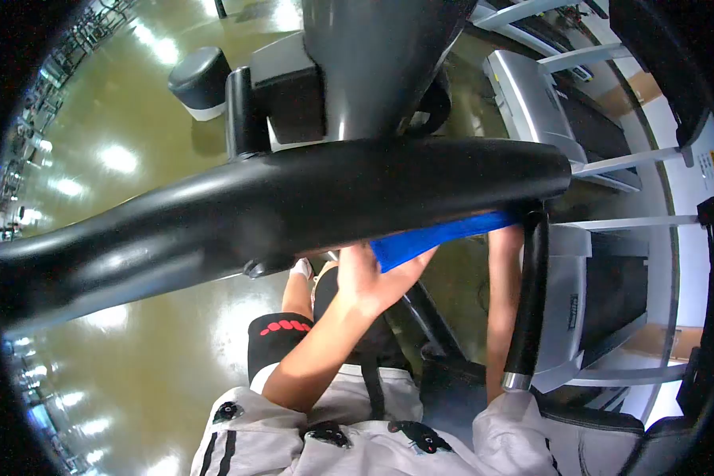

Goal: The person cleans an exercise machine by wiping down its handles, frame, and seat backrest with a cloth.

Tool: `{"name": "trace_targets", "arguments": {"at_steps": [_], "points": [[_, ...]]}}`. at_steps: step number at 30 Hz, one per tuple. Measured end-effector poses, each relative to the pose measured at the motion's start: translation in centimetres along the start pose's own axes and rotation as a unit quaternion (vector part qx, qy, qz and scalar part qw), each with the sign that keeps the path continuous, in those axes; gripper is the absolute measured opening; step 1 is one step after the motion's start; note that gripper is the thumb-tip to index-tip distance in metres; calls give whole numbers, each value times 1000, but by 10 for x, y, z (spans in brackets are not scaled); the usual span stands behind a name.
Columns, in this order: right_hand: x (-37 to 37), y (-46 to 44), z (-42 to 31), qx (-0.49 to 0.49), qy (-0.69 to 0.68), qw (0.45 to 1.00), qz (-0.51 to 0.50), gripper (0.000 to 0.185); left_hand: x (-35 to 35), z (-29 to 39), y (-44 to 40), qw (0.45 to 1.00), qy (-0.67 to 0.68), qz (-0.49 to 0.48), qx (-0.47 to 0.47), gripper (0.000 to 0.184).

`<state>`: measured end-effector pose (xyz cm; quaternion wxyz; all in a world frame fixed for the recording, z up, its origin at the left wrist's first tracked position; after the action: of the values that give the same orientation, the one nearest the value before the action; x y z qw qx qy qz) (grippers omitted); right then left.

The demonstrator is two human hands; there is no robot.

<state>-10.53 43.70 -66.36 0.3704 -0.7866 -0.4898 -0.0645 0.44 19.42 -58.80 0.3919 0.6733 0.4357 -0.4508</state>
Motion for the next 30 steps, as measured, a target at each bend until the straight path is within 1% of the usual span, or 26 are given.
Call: {"name": "trace_targets", "arguments": {"at_steps": [1,2,3,4,5,6,7,8,9,10,11,12,15,16,17,18,19,20,21,23,24,25,27,28,29,30], "points": [[-4,6,-12,0,-4,1000,0,36,-1,7,10,1000,-3,-1,-2,48],[-12,10,-20,-40,-193,979,-54,37,-1,14,20,1000,-5,-1,-14,48],[-20,13,-37,-76,-374,918,-106,37,0,22,29,1000,-7,-1,-26,48],[-24,16,-59,-109,-540,820,-154,38,-2,28,37,999,-8,-10,-41,46],[-27,21,-86,-137,-684,689,-197,39,-3,33,45,999,-12,-11,-42,46],[-28,27,-113,-158,-800,530,-233,40,-7,39,53,998,-26,-31,-56,44],[-29,33,-135,-157,-802,527,-233,40,-11,45,61,995,-40,-50,-71,43],[-30,36,-145,-162,-647,724,-176,42,-10,50,67,996,5,-7,-85,40],[-23,39,-154,-157,-449,873,-106,44,-10,57,75,996,2,-8,-88,40],[-23,43,-169,-157,-452,872,-108,44,-9,64,82,996,7,-24,-82,41],[-32,51,-190,-195,-677,692,-160,43,-11,70,91,996,11,-40,-76,41],[-34,57,-215,-218,-842,452,-198,43,-15,74,99,994,49,-12,-100,42],[-20,65,-253,-252,-835,442,-210,42,-30,84,117,990,23,-36,-136,41],[-18,71,-248,-232,-803,510,-202,41,-37,89,123,988,-9,-72,-138,42],[-16,77,-255,-238,-804,504,-208,41,-39,94,132,984,-13,-50,-170,42],[-10,78,-253,-277,-705,634,-154,40,-45,95,138,981,4,-58,-183,42],[-1,80,-251,-302,-585,747,-95,38,-52,95,146,978,23,-68,-195,42],[4,82,-260,-266,-596,753,-84,36,-59,92,155,977,25,-71,-201,42],[4,88,-268,-262,-595,755,-89,36,-68,92,163,974,-12,-87,-210,42],[6,98,-281,-251,-627,735,-59,37,-79,92,173,970,-44,-106,-214,42],[8,105,-282,-293,-612,734,-37,39,-83,89,178,968,-81,-121,-207,41],[11,107,-282,-288,-611,737,-36,39,-86,86,182,963,-117,-136,-199,40],[22,107,-296,-165,-639,748,-72,39,-88,82,192,965,-105,-153,-187,43],[32,106,-305,-96,-628,767,-89,38,-91,78,198,964,-145,-155,-161,45],[39,105,-308,-95,-627,768,-88,38,-93,73,206,961,-185,-156,-135,48],[46,101,-306,-109,-585,800,-71,38,-92,70,209,962,-181,-139,-150,52]]}}
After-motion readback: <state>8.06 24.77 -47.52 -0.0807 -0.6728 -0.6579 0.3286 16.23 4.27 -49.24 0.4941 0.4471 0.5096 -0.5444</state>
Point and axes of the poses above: each hand's wrist, its own y-axis away from the middle knuckle, its own x-axis out of the back of the hand, z = x × y, the point moved 6 cm from there along -y, towards the middle knuckle, and after that the axes turned 4 degrees about y, right-handed, at the moved point
